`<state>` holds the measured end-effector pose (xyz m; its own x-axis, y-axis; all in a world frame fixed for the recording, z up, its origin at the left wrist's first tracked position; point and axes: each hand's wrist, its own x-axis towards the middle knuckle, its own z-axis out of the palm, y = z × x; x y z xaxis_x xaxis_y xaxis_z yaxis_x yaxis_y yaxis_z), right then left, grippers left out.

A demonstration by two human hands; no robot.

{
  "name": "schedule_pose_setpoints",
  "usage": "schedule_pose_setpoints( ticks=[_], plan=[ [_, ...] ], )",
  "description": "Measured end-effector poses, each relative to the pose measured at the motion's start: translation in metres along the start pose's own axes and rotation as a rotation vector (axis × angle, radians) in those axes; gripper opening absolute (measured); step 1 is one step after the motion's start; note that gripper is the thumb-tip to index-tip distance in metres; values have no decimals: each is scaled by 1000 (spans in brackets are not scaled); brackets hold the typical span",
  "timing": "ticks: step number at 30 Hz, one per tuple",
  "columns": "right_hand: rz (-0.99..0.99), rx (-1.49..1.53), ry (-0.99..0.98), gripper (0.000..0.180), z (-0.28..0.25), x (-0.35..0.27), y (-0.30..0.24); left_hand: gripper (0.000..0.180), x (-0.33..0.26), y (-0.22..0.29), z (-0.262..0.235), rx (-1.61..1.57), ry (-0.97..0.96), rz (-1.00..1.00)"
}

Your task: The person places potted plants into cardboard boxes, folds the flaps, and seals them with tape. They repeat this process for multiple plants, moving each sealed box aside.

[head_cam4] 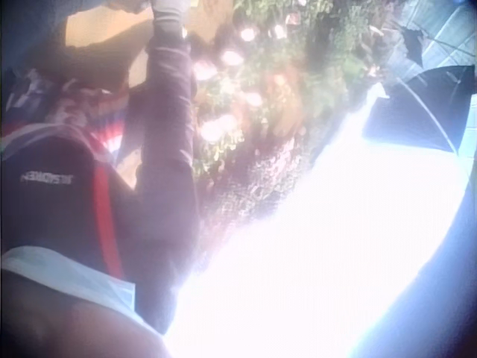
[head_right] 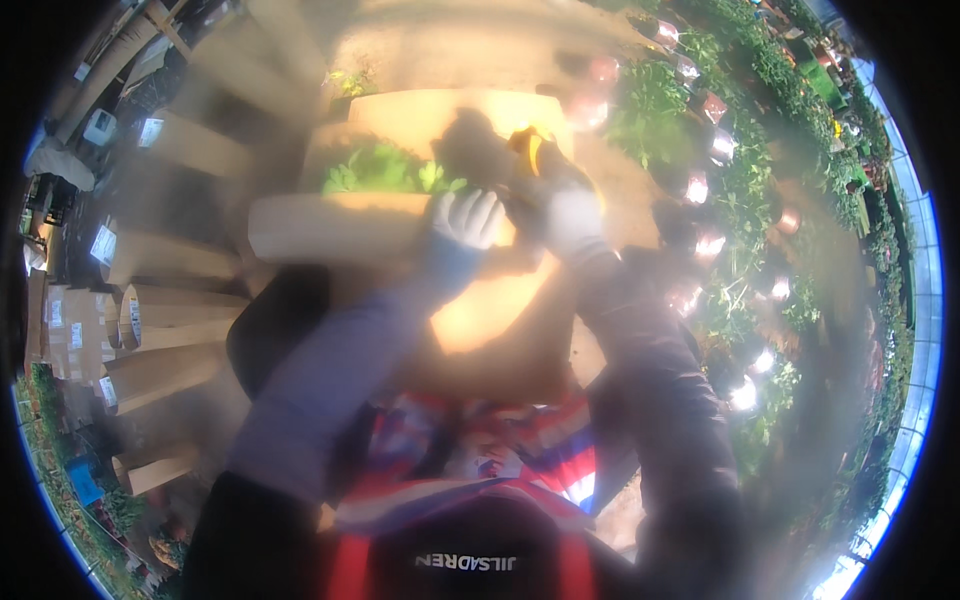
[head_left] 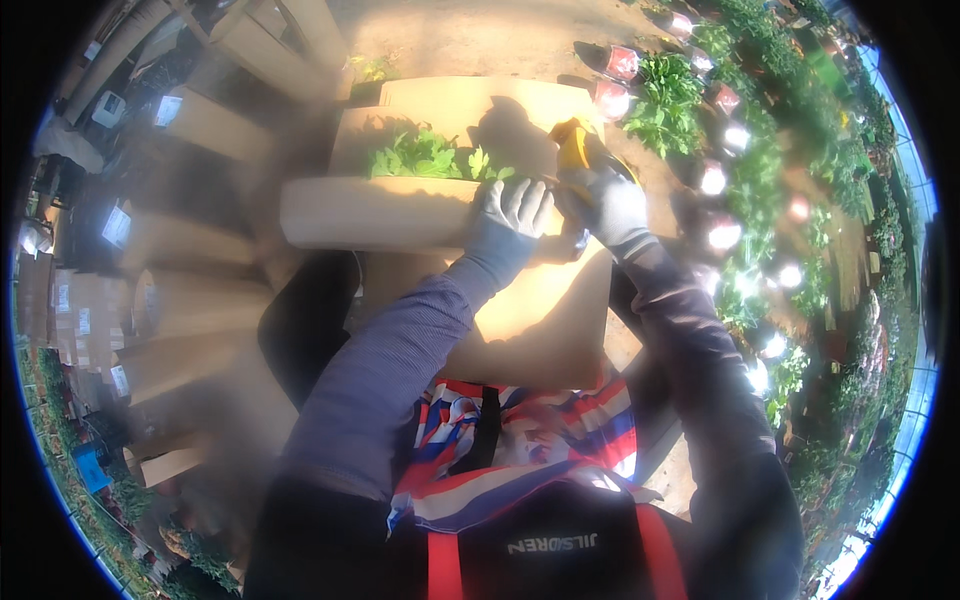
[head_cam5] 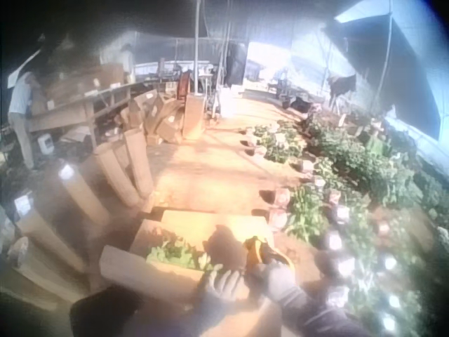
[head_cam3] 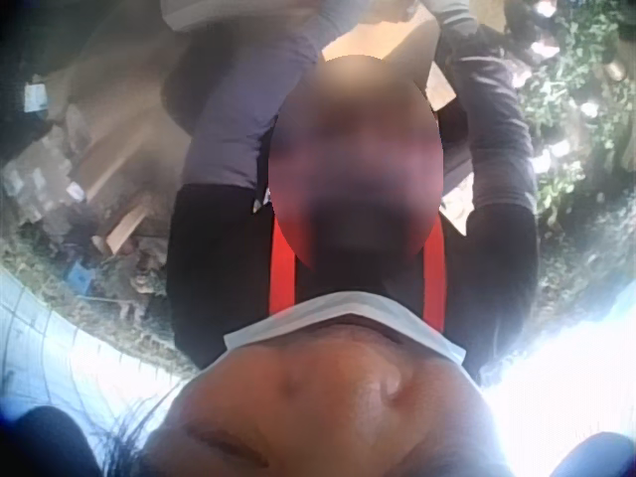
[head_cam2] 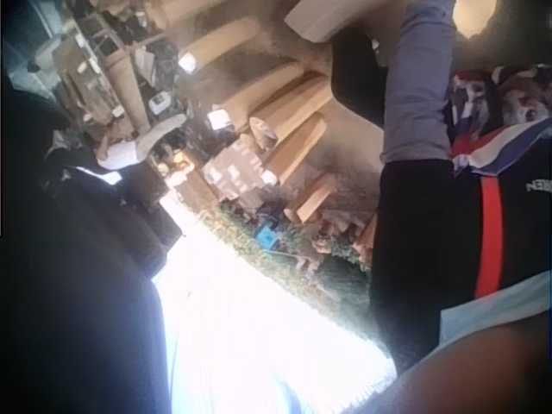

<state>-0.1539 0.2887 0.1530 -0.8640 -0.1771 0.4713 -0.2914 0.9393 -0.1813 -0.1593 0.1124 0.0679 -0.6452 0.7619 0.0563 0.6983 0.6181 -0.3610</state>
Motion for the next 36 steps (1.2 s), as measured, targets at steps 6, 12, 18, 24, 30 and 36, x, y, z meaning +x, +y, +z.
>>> schedule_pose_setpoints(
  ticks=[6, 12, 18, 24, 30, 36],
  plan=[
    [434, 672, -10, 32, -51, 14, 59, 51, 24, 11, -19, -237, -46, -94],
    [243, 595, -101, 25, -66, 48, 52, 51, 15, 47, -20, -315, 77, -258],
    [73, 201, -153, 17, -78, 67, 10, 50, 7, 57, -9, -392, 178, -322],
    [-274, 211, -118, 34, -78, 74, 0, 54, 7, 58, -10, -372, 269, -332],
    [-37, -115, -524, 26, -49, 95, 5, 56, 10, 64, 1, -203, 424, -401],
    [344, 370, -466, 23, -85, 60, 68, 52, 12, 43, -14, -395, 244, -309]
  ],
)
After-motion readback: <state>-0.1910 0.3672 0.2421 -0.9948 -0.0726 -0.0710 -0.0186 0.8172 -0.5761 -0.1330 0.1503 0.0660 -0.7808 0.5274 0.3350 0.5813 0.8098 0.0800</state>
